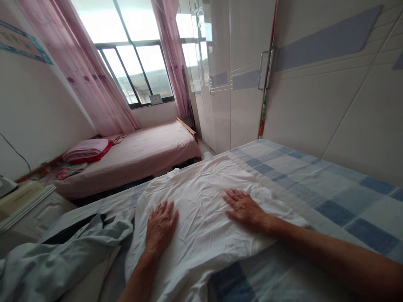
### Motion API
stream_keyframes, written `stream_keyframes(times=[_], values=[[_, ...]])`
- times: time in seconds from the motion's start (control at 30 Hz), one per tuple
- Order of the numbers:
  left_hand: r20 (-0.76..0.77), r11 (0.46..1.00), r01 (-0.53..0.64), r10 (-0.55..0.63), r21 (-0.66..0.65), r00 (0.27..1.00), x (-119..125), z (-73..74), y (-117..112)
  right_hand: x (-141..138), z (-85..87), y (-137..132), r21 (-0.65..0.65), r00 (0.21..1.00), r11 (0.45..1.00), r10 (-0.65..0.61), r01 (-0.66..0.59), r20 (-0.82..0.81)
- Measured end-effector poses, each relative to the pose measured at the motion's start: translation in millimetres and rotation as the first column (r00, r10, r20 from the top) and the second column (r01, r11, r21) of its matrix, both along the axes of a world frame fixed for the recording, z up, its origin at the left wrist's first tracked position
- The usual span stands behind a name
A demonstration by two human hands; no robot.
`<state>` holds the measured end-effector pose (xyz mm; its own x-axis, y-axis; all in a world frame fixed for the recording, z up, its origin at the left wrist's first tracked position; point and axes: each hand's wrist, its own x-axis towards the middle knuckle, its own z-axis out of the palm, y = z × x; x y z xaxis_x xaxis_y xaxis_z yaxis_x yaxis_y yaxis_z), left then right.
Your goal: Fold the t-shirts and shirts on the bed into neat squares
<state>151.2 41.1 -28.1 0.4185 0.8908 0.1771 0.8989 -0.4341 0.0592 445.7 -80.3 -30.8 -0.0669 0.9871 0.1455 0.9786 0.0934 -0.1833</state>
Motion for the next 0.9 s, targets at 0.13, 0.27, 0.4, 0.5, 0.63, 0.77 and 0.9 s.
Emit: stream_keyframes(times=[0.13, 0.27, 0.4, 0.5, 0.63, 0.77, 0.9], values=[[0.027, 1.000, -0.006, 0.006, 0.001, 1.000, 3, 2.1, -3, 76, -13.8, -19, 0.064, 0.965, 0.967, -0.251, 0.247, 0.070], [0.049, 1.000, -0.018, 0.018, -0.004, 0.999, 4, 3.4, -4, 110, -0.5, -15, 0.046, 0.900, 0.904, -0.428, 0.426, 0.078], [0.042, 1.000, -0.022, 0.022, -0.008, 0.999, 4, 3.9, -4, 56, 15.9, 24, 0.076, 0.979, 0.978, -0.196, 0.192, 0.049], [0.028, 1.000, -0.021, 0.021, -0.008, 0.999, 3, 3.7, -3, 12, 14.0, 57, 0.050, 0.999, 0.999, -0.009, 0.007, 0.034], [0.035, 1.000, -0.020, 0.020, -0.012, 0.999, 3, 3.9, -4, 23, -3.8, 76, -0.007, 0.997, 0.999, -0.042, 0.043, 0.065], [0.061, 0.999, -0.030, 0.031, -0.026, 0.998, 6, 5.4, -5, 86, -8.8, 76, -0.023, 0.950, 0.955, -0.293, 0.297, 0.106], [0.085, 0.999, -0.035, 0.038, -0.035, 0.996, 6, 6.3, -6, 97, 6.5, 88, -0.090, 0.871, 0.872, -0.465, 0.482, 0.156]])
